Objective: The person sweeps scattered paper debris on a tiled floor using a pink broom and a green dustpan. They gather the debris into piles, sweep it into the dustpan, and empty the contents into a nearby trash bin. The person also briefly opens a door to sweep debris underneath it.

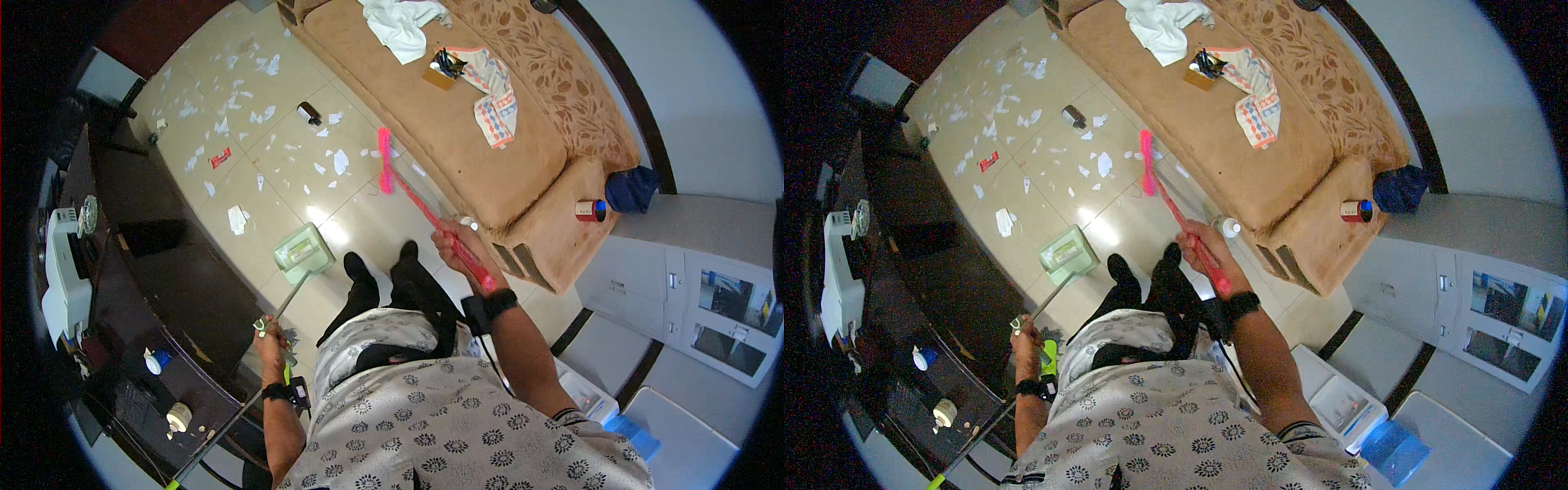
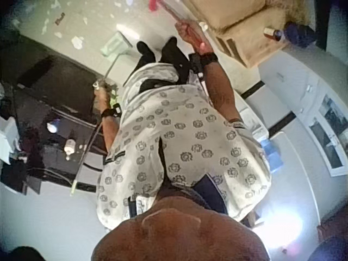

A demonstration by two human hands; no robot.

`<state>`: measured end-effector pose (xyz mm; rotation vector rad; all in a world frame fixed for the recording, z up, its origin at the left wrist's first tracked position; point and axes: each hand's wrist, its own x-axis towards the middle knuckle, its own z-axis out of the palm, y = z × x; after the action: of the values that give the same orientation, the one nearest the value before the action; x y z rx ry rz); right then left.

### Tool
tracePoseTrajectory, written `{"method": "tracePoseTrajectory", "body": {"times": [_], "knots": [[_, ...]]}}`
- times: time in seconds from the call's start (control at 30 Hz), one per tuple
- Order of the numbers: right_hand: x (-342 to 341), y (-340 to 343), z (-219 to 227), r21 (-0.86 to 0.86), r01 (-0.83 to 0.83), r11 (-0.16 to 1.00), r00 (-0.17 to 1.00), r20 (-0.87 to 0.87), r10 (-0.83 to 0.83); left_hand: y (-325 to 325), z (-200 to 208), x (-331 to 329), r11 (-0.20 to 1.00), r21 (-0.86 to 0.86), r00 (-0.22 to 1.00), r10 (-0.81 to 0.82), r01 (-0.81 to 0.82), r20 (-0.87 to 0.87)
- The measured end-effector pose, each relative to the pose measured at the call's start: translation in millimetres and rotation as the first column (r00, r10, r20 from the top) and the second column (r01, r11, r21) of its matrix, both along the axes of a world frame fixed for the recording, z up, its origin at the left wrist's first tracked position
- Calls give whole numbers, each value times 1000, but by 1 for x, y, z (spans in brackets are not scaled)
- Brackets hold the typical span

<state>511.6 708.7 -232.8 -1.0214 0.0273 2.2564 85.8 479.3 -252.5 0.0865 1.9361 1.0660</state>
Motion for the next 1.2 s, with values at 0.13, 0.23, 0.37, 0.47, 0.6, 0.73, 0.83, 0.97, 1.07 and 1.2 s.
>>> {"method": "tracePoseTrajectory", "body": {"times": [0.13, 0.23, 0.37, 0.47, 0.6, 0.73, 0.83, 0.97, 1.07, 1.2], "knots": [[19, -7, 27, 52, -179, 982, 932, 328, 153, 2, -10, -3, 993, -8, 993, 119, -119, 6], [35, -3, 17, -2, -178, 984, 899, 405, 164, 3, -19, 5, 988, 30, 989, 149, -148, -20], [26, 40, -67, 87, -2, 996, 965, 261, -21, 10, -28, 25, 981, 95, 984, 174, -169, -43], [9, 73, -137, 440, -177, 880, 896, 443, -42, 19, -33, 44, 965, 48, 966, 258, -257, -14], [-55, 128, -159, 548, -615, 566, 575, 803, -153, 26, -29, 69, 977, 36, 976, 212, -211, -43], [-132, 164, -118, -102, 36, 994, 986, 167, -19, 29, -21, 96, 965, 0, 964, 263, -264, -41], [-157, 170, -87, -152, -23, 988, 992, 118, 41, 34, -20, 110, 955, -39, 956, 291, -292, -42], [-123, 164, -40, 421, -399, 814, 907, 314, 282, 38, -25, 111, 946, -11, 945, 324, -325, -33], [-85, 169, 2, 261, -391, 883, 918, 182, 353, 43, -27, 97, 925, 21, 926, 379, -378, -8], [-66, 182, 15, 12, -473, 881, 842, 300, 448, 57, -29, 67, 934, 13, 933, 358, -358, -47]]}}
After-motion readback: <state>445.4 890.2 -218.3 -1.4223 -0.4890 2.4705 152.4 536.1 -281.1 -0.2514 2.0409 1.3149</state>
